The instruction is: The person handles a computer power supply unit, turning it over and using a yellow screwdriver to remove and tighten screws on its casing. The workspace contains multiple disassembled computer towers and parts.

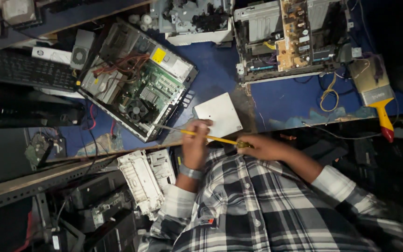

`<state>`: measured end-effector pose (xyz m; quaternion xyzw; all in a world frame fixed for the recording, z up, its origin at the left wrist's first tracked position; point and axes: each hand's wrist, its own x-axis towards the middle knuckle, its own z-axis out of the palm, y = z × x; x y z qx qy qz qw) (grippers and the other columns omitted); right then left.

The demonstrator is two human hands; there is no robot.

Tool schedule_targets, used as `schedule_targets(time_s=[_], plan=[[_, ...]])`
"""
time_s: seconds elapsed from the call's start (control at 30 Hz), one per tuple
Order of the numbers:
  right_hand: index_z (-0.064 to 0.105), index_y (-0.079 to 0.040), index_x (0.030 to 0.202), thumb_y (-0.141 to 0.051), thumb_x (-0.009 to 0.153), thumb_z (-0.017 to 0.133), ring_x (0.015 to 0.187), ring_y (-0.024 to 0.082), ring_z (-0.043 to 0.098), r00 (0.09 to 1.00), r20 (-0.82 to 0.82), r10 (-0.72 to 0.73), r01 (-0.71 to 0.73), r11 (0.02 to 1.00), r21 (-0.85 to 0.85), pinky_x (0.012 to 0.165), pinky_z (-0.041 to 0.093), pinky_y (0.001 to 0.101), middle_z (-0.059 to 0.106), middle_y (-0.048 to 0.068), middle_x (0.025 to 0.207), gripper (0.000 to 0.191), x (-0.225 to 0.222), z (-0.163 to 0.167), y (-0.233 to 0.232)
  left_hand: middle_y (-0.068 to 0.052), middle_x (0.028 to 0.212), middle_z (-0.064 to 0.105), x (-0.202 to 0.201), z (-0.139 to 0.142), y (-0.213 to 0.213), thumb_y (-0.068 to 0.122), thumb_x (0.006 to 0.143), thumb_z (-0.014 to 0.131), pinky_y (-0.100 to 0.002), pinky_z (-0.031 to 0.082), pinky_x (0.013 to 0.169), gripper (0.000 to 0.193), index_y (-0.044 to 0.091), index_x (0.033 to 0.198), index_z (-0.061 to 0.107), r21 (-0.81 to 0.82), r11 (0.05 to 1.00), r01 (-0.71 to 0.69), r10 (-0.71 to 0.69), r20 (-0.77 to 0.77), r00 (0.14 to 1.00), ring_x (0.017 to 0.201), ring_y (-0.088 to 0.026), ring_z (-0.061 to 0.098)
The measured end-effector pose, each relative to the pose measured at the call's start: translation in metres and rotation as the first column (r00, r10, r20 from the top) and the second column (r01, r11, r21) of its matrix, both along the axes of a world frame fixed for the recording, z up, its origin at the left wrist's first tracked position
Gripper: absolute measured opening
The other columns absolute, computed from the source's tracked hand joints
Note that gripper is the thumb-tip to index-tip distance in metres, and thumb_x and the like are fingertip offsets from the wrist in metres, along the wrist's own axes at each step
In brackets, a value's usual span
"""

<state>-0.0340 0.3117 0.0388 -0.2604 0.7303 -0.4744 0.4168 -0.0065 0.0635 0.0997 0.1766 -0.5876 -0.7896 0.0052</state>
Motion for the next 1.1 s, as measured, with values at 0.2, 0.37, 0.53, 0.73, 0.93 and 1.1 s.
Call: schedule_targets(time_s=[0.2,0.37,0.53,0.73,0.93,1.1], plan=[[0.062,-0.005,0.121,-0.034,0.095,0.065,0.084,0.013,0.064,0.980,-0.023,-0.199,0.199,0.979,-0.033,0.073,0.052,0.0322,0.068,0.003,0.094,0.039,0.015,0.007,0.029,-0.006,0.101,0.067,-0.044,0.033,-0.083,0.014,0.109,0.062,-0.024,0.046,0.070,0.011,0.005,0.114,0.061,0.335,0.912,-0.237,0.334,-0.268,0.904,0.082,-0.011,0.057],[0.067,-0.006,0.104,-0.031,0.095,0.068,0.075,0.014,0.056,0.943,-0.038,-0.331,0.333,0.936,0.110,0.067,0.048,0.0326,0.059,0.004,0.079,0.026,0.045,0.008,0.058,-0.008,0.105,0.070,-0.051,0.025,-0.094,0.009,0.099,0.065,-0.026,0.053,0.079,0.025,0.002,0.122,0.066,0.246,0.948,-0.204,0.227,-0.069,0.972,0.088,-0.013,0.063],[0.065,-0.005,0.099,-0.026,0.095,0.069,0.077,0.010,0.050,0.867,0.000,-0.498,0.498,0.867,0.001,0.067,0.046,0.0292,0.055,0.002,0.079,0.022,0.073,0.018,0.057,-0.008,0.104,0.068,-0.043,-0.004,-0.072,0.008,0.106,0.066,-0.029,0.051,0.082,0.020,-0.006,0.120,0.069,0.134,0.991,-0.016,0.023,-0.052,0.998,0.089,-0.014,0.060],[0.068,-0.006,0.104,-0.027,0.091,0.071,0.071,0.010,0.054,0.827,-0.043,-0.560,0.559,0.814,0.158,0.063,0.047,0.0282,0.064,0.000,0.077,0.025,0.086,0.036,0.042,-0.010,0.103,0.069,-0.054,-0.022,-0.065,0.004,0.101,0.065,-0.032,0.056,0.085,0.021,-0.006,0.121,0.066,0.476,0.879,0.038,-0.048,0.010,0.999,0.091,-0.017,0.065],[0.069,-0.005,0.102,-0.026,0.091,0.071,0.067,0.010,0.053,0.798,-0.024,-0.602,0.597,0.786,0.163,0.058,0.043,0.0279,0.063,0.001,0.076,0.023,0.095,0.047,0.031,-0.008,0.105,0.070,-0.062,-0.022,-0.069,0.005,0.101,0.064,-0.031,0.056,0.086,0.021,-0.005,0.120,0.067,0.510,0.858,0.069,-0.094,0.023,0.995,0.092,-0.015,0.065],[0.070,-0.006,0.102,-0.024,0.092,0.070,0.064,0.010,0.049,0.801,-0.031,-0.597,0.581,0.766,0.275,0.056,0.041,0.0288,0.060,0.001,0.072,0.020,0.098,0.052,0.026,-0.007,0.102,0.068,-0.063,-0.030,-0.074,0.005,0.103,0.065,-0.030,0.055,0.085,0.020,-0.004,0.120,0.068,0.574,0.803,0.161,-0.167,-0.043,0.985,0.090,-0.015,0.063]])
